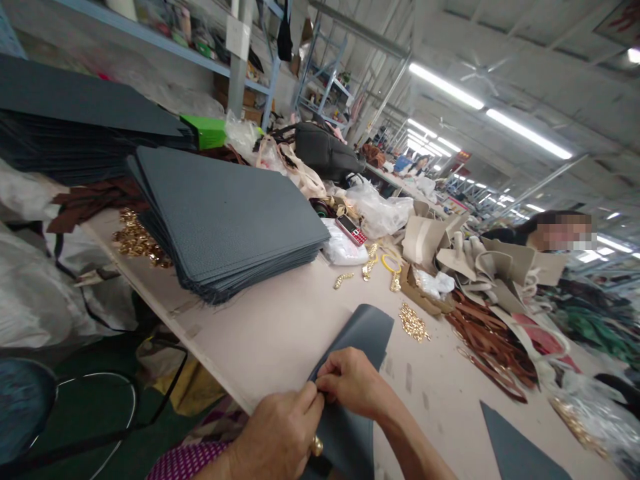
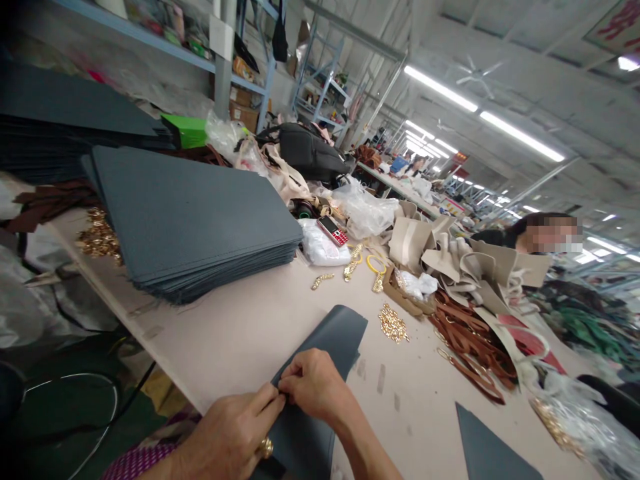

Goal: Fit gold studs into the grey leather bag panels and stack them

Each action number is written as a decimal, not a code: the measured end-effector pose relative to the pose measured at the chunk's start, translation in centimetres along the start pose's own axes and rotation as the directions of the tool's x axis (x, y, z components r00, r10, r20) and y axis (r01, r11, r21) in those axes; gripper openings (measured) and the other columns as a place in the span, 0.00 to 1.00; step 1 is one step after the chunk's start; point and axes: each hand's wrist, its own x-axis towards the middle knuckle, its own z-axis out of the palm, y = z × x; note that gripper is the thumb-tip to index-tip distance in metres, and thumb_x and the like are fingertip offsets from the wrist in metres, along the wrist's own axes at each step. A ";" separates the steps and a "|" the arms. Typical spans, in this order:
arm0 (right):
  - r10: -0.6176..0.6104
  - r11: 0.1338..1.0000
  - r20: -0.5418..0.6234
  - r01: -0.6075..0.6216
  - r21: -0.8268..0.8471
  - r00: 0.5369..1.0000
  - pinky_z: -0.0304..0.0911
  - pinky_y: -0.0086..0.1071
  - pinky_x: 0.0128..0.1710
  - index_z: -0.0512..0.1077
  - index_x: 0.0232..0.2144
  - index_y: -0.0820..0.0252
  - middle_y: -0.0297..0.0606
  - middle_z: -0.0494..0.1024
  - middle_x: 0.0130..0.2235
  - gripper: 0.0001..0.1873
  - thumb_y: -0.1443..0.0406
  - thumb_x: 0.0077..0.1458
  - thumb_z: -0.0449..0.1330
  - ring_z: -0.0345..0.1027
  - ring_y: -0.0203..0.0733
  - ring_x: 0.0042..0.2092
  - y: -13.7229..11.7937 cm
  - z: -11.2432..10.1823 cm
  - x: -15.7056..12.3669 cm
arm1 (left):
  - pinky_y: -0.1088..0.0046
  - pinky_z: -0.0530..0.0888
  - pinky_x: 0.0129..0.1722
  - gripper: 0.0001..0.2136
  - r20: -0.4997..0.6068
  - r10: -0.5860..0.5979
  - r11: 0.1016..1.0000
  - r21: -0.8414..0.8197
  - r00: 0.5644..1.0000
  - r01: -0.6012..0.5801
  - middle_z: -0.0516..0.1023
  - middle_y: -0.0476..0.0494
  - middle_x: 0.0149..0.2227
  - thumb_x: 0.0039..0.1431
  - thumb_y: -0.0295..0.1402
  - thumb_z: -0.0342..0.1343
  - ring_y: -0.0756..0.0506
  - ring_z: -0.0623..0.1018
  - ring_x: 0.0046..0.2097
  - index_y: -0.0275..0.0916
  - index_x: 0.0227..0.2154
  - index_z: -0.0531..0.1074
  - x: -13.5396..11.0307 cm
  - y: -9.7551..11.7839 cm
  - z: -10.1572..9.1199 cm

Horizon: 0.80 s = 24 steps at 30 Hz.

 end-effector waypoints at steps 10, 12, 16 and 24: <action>0.225 0.964 0.163 -0.243 0.103 0.961 0.64 0.23 0.17 0.72 0.19 0.61 0.29 0.69 0.15 0.05 0.70 0.44 0.61 0.66 0.33 0.19 -0.6 -0.4 1.2 | 0.58 0.76 0.43 0.20 0.056 -0.016 0.999 -0.038 0.998 0.018 0.73 0.41 0.46 0.55 0.21 0.46 0.39 0.77 0.43 0.38 0.50 0.68 0.1 0.1 -0.4; 0.235 0.965 0.182 -0.252 0.079 0.955 0.64 0.24 0.18 0.71 0.17 0.61 0.29 0.69 0.14 0.07 0.71 0.45 0.61 0.66 0.34 0.19 -1.0 -0.7 1.4 | 0.58 0.76 0.43 0.22 0.051 -0.025 0.999 -0.019 0.998 0.026 0.73 0.41 0.46 0.53 0.20 0.45 0.39 0.77 0.43 0.38 0.50 0.68 0.1 0.2 -0.5; 0.218 0.972 0.166 -0.230 0.057 0.962 0.63 0.26 0.18 0.71 0.16 0.60 0.28 0.67 0.13 0.08 0.70 0.44 0.63 0.64 0.34 0.18 -1.8 -1.0 1.3 | 0.59 0.76 0.43 0.24 0.038 -0.046 0.999 0.010 0.998 0.046 0.74 0.40 0.46 0.49 0.18 0.45 0.40 0.77 0.43 0.38 0.49 0.68 0.1 0.5 -0.7; -0.072 0.995 -0.418 0.034 -0.097 0.905 0.65 0.33 0.40 0.77 0.36 0.60 0.39 0.78 0.36 0.10 0.65 0.49 0.64 0.71 0.44 0.40 1.0 0.3 -3.1 | 0.65 0.77 0.40 0.24 -0.086 -0.033 0.997 0.072 0.996 0.039 0.75 0.43 0.46 0.50 0.17 0.42 0.43 0.79 0.42 0.43 0.48 0.70 -0.3 -0.1 0.0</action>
